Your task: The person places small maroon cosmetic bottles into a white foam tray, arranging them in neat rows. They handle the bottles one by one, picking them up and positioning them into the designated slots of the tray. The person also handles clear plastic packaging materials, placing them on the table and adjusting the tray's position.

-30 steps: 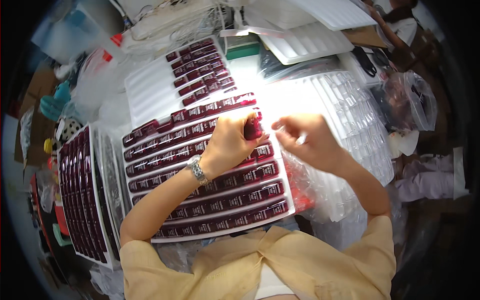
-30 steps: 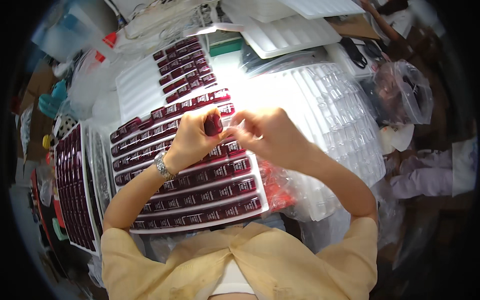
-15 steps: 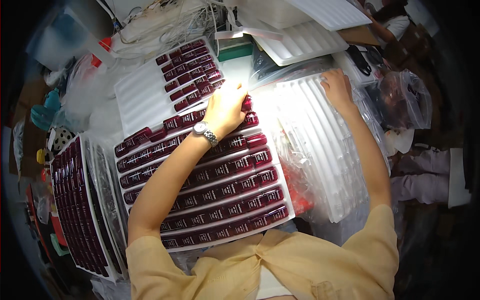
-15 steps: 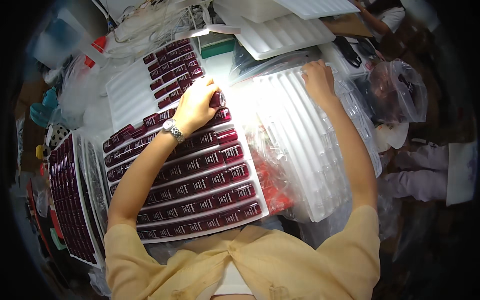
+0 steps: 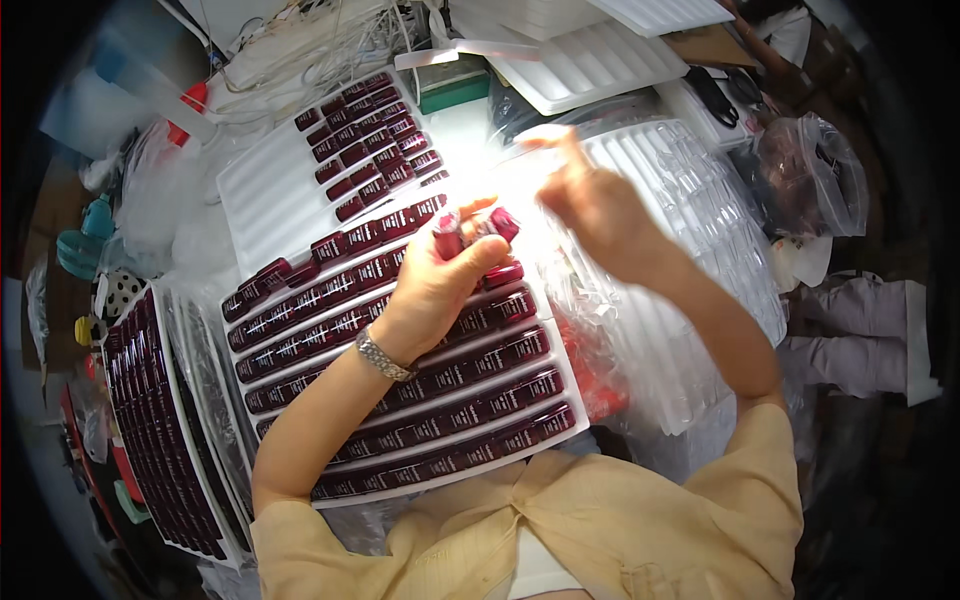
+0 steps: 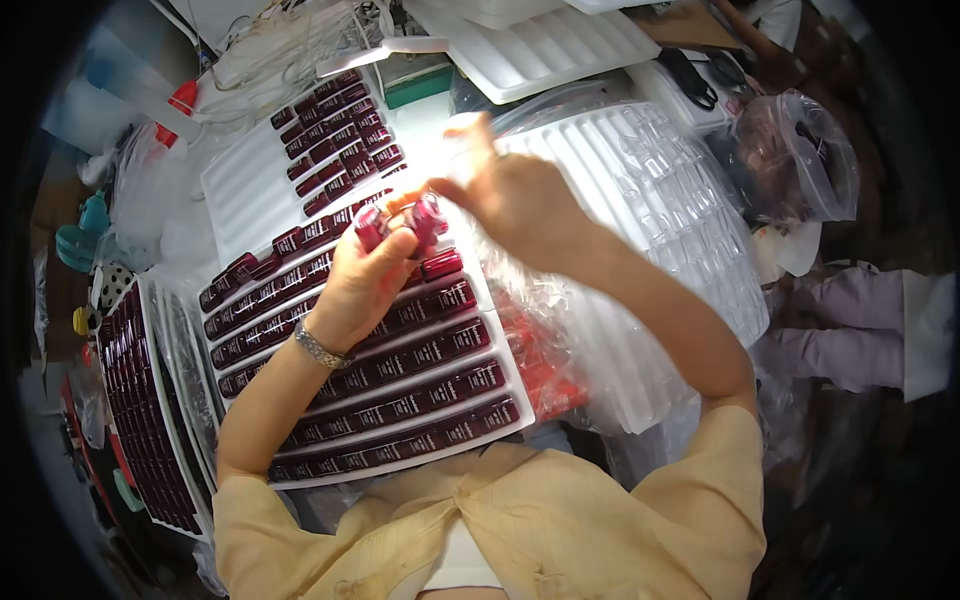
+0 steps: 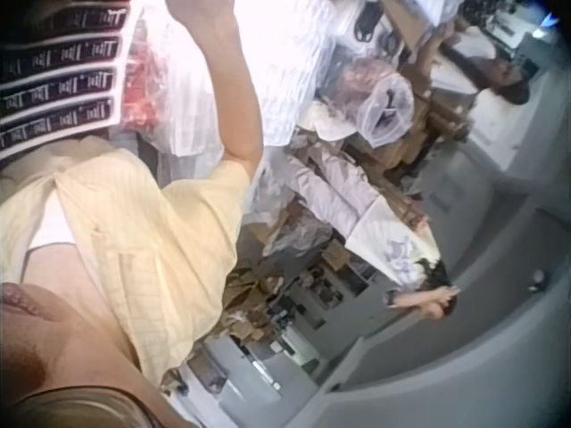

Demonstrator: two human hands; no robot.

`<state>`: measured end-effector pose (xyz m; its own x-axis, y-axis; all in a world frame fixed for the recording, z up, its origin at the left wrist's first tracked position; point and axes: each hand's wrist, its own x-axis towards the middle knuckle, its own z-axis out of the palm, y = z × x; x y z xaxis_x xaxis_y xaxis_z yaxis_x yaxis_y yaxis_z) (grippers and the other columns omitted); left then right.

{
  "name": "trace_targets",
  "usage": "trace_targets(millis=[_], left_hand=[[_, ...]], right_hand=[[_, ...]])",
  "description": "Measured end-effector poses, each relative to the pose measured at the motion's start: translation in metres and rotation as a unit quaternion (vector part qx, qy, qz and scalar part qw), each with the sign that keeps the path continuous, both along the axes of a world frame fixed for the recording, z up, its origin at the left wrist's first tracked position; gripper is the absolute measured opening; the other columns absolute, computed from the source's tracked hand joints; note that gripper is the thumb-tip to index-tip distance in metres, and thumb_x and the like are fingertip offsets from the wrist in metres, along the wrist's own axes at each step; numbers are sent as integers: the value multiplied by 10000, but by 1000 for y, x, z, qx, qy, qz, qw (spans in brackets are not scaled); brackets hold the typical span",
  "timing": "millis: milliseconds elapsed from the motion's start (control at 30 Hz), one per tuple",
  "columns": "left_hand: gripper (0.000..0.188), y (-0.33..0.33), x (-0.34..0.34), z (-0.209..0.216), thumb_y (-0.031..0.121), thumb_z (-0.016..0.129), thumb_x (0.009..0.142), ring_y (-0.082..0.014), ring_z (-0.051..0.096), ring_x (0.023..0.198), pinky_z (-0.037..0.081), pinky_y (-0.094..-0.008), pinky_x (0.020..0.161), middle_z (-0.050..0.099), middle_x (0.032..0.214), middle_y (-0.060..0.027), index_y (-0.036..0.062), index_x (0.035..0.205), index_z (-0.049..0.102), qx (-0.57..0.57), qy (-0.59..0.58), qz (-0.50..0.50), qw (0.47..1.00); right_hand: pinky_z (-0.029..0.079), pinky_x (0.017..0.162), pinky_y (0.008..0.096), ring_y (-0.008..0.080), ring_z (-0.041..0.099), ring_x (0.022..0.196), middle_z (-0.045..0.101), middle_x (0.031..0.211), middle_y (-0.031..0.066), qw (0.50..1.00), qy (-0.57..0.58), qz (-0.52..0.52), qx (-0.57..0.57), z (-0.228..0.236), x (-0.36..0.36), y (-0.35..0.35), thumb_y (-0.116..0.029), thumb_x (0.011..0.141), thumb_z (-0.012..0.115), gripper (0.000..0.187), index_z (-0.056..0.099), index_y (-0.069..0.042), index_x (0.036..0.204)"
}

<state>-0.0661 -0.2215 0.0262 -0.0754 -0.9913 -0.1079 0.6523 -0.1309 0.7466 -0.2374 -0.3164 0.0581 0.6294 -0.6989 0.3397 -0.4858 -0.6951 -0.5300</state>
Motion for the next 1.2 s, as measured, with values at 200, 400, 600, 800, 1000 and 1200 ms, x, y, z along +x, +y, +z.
trace_targets(millis=[200,400,600,800,1000,1200], left_hand=[[248,-21,17,-1,54,744,735,-93,600,679,479,-231,661,636,760,-23,17,953,634,-64,-576,36,814],[304,-24,22,-11,58,741,670,-297,624,757,493,-366,687,640,815,-147,29,942,610,-259,-737,74,620],[306,-20,22,-7,79,760,714,-145,657,764,507,-258,747,684,835,-107,6,975,618,-186,-616,57,763],[287,-2,28,-2,82,776,714,-88,629,749,504,-236,684,679,837,-67,11,943,617,-192,-496,89,842],[204,10,44,8,28,647,842,-94,617,861,522,-241,801,638,996,-42,46,1024,557,-1,-196,27,980],[357,9,19,5,8,766,716,-164,631,952,504,-292,858,657,1002,-125,31,984,530,-213,-396,106,887]], right_hand=[[456,754,450,359,577,893,571,971,172,908,344,-195,-136,-36,-118,-64,-177,841,616,203,597,-10,954],[446,765,441,358,563,903,568,928,153,947,269,-164,-69,-49,-126,-53,-102,810,620,121,607,-4,879],[433,740,440,329,545,846,569,895,131,945,163,-144,-244,-36,-129,-72,-123,814,607,119,606,-21,877],[442,754,437,332,561,867,558,989,129,934,300,-159,-114,-36,-107,-49,-190,839,613,249,560,-45,1034],[474,704,386,307,587,792,573,998,166,972,190,-122,-58,-37,-158,-30,-187,869,586,291,554,-29,1112],[401,540,182,46,493,599,587,722,37,893,-245,17,377,25,-65,16,-153,952,485,261,562,39,1111]])
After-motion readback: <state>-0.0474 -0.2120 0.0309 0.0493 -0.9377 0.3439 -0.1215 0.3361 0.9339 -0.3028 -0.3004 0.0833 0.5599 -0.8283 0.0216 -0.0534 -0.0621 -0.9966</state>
